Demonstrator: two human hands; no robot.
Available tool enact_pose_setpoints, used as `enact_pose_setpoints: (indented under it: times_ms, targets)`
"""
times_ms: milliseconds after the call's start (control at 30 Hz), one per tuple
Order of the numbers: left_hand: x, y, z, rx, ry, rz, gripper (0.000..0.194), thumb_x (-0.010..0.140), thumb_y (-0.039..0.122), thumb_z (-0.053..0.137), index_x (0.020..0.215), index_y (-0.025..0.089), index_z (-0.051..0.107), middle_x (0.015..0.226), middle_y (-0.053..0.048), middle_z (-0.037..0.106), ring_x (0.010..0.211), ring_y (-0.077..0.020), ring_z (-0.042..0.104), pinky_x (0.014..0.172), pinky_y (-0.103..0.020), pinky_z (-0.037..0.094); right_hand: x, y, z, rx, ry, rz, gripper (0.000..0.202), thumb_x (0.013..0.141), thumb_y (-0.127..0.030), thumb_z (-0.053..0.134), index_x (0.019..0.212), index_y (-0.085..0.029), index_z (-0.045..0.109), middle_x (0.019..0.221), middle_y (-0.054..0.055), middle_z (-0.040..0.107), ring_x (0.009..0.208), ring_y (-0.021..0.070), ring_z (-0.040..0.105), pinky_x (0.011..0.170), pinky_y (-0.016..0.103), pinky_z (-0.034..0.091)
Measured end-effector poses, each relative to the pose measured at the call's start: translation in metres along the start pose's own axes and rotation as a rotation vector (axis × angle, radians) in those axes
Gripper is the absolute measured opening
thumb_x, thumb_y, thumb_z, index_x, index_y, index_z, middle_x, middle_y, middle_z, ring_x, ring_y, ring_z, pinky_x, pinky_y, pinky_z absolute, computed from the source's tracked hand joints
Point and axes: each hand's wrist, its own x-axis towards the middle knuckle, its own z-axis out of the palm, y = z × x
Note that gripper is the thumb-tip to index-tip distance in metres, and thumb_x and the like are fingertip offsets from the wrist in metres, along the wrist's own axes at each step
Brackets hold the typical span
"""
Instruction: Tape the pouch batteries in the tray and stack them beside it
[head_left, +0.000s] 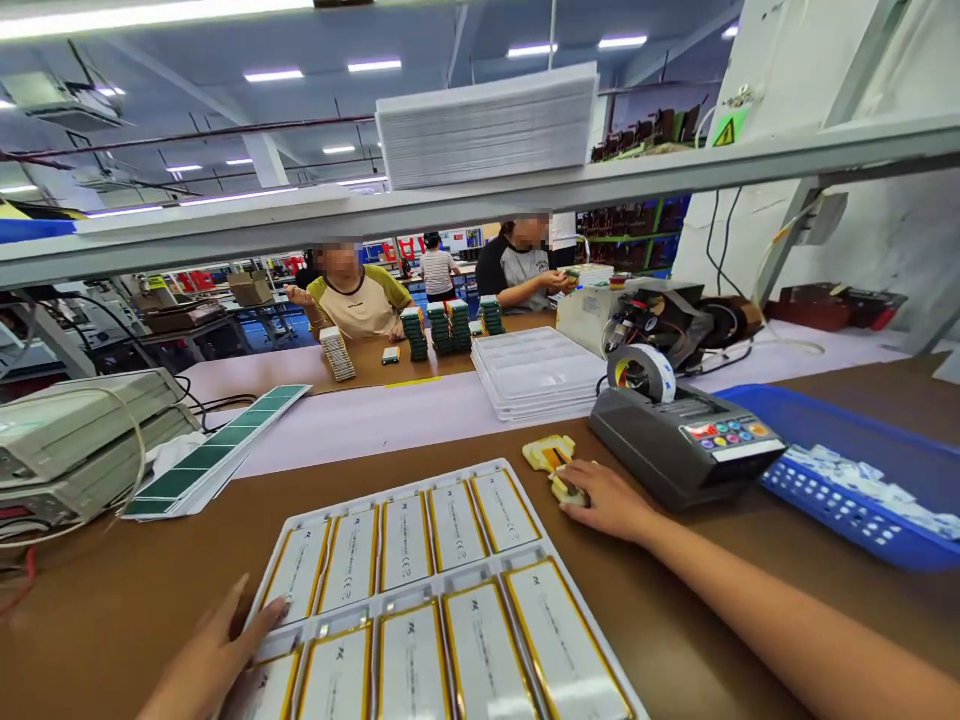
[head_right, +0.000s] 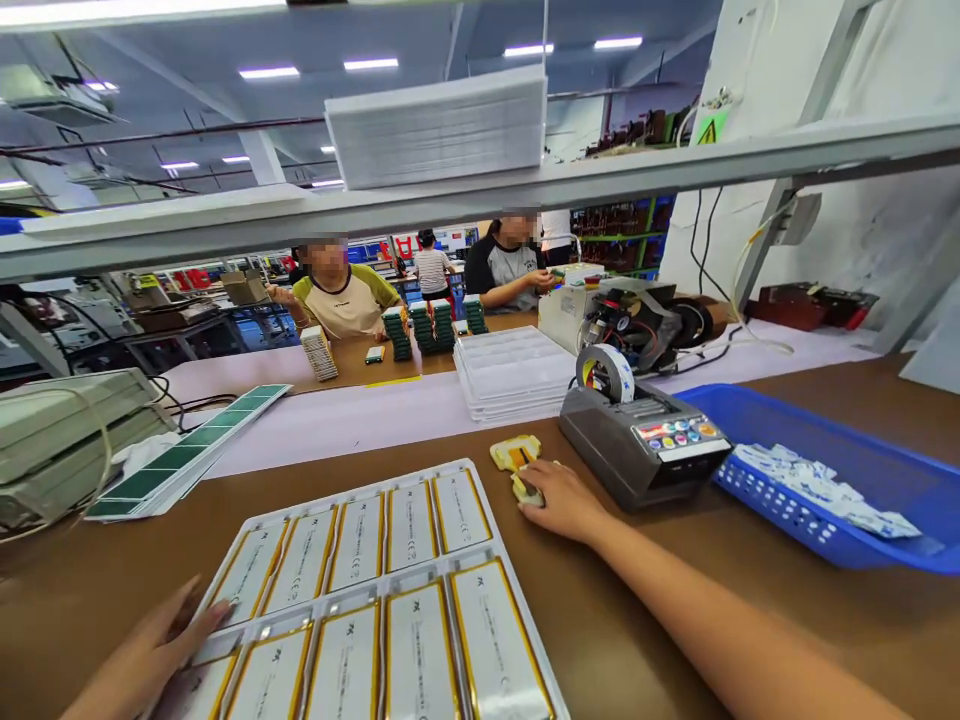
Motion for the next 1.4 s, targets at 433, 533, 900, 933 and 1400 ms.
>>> enact_pose_setpoints:
  times_ms: [433,533,900,933,1400]
  targets:
    - [-0.012,0.028,0.0,-0.133,-0.207,0.166,0.071,0.074,0.057,0.035,0.136,0.028,0.016,0.144,0.005,0.017,0.131,-0.0214,0.014,0.109,-0.038,0.013,0.02,-0.005,0.0,-0.044,0.111,0.081,0.038,0.072,-0.034,0.047,0.107,-0.021,0.055,0.111,0.007,0.055,0.104,0.0226,0.045,0.09,0.035,0.03]
    - [-0.012,0.031,0.001,-0.115,-0.212,0.17,0.071,0.074,0.059,0.035,0.135,0.027,0.017,0.144,0.003,0.017,0.131,-0.0219,0.013,0.109,-0.04,0.013,0.02,-0.002,-0.001,-0.03,0.122,0.069,0.038,0.072,-0.034,0.048,0.106,-0.021,0.055,0.11,0.006,0.055,0.104,0.0226,0.045,0.089,0.035,0.03]
    - [-0.027,0.05,0.014,-0.083,-0.255,0.206,0.075,0.074,0.058,0.038,0.137,0.025,0.015,0.144,0.001,0.017,0.13,-0.0213,0.017,0.106,-0.034,0.02,0.015,0.005,-0.006,0.004,0.087,0.072,0.036,0.07,-0.031,0.047,0.103,-0.021,0.056,0.11,0.007,0.056,0.102,0.0226,0.046,0.088,0.036,0.029]
    - [-0.028,0.051,0.015,-0.09,-0.252,0.22,0.075,0.074,0.058,0.038,0.137,0.024,0.015,0.144,0.001,0.017,0.13,-0.0215,0.017,0.106,-0.034,0.02,0.015,0.006,-0.005,0.005,0.092,0.068,0.036,0.07,-0.031,0.047,0.104,-0.021,0.056,0.11,0.007,0.056,0.103,0.0228,0.046,0.088,0.037,0.029]
    - [-0.032,0.069,0.006,0.039,-0.37,0.195,0.079,0.071,0.061,0.043,0.137,0.028,0.013,0.144,0.002,-0.015,0.131,-0.0231,-0.01,0.107,-0.042,0.01,0.014,0.014,0.007,-0.015,0.184,-0.006,0.049,0.073,-0.032,0.045,0.12,-0.02,0.044,0.122,0.01,0.047,0.108,0.0237,0.044,0.091,0.042,0.027]
